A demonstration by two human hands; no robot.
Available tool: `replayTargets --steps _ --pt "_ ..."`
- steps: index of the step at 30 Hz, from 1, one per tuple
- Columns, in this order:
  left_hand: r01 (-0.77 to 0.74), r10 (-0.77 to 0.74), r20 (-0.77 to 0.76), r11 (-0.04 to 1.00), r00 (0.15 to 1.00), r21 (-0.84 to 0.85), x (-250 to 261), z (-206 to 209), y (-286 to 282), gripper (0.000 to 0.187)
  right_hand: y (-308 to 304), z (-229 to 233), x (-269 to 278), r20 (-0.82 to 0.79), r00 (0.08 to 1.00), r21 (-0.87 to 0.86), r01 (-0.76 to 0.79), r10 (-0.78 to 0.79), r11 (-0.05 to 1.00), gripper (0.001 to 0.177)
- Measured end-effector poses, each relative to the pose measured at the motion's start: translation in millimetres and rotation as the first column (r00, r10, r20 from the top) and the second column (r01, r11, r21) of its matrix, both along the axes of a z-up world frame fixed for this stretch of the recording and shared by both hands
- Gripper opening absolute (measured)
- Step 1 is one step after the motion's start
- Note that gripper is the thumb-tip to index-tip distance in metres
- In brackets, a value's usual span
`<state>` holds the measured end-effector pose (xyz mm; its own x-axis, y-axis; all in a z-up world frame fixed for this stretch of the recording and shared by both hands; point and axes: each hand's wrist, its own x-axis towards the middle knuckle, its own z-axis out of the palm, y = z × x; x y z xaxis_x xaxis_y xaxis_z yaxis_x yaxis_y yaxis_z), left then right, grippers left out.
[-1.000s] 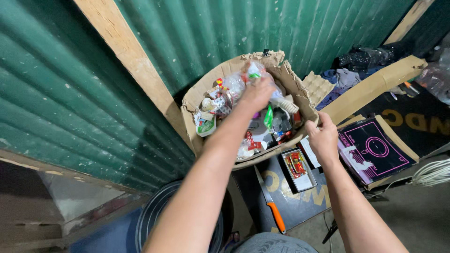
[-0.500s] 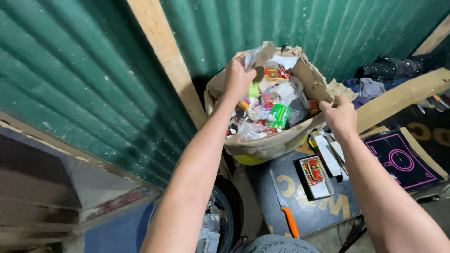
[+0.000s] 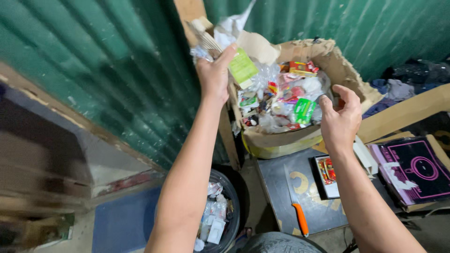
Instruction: The person picks small discarded packaging items one at a time from a large cardboard box and places them into a black plastic basin on the floor, occasionally opening a small red box and rearranging items on the table before returning to sort more pieces into the basin.
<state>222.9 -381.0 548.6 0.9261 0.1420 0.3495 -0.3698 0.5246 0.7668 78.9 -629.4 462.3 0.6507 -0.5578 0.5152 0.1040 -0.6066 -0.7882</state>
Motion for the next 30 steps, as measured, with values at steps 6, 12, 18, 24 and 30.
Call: replayTargets --steps 6,12,18,24,30 --pt "-0.156 0.163 -0.035 0.978 0.986 0.136 -51.4 -12.3 123.3 0.023 40.2 -6.6 -3.5 0.071 0.976 0.021 -0.209 0.207 0.978 0.030" --pt "-0.200 0.495 -0.268 0.703 0.827 0.683 -120.4 -168.0 234.8 0.027 90.6 -25.5 -28.4 0.028 0.938 0.139 -0.347 0.346 0.928 0.013" --pt "0.045 0.703 -0.308 0.367 0.641 0.929 -156.2 -378.2 292.2 0.035 147.3 -49.6 -44.8 -0.045 0.866 0.204 -0.481 0.498 0.853 0.012" --pt "0.280 0.734 -0.377 0.259 0.565 0.924 -163.0 -471.9 332.7 0.062 152.6 -52.4 -60.1 -0.226 0.847 0.156 -0.455 0.480 0.877 0.017" --pt "0.707 0.834 -0.438 0.085 0.335 0.702 -144.1 -402.1 322.4 0.091 125.8 -64.7 -66.8 -0.201 0.862 0.301 -0.397 0.465 0.867 0.020"
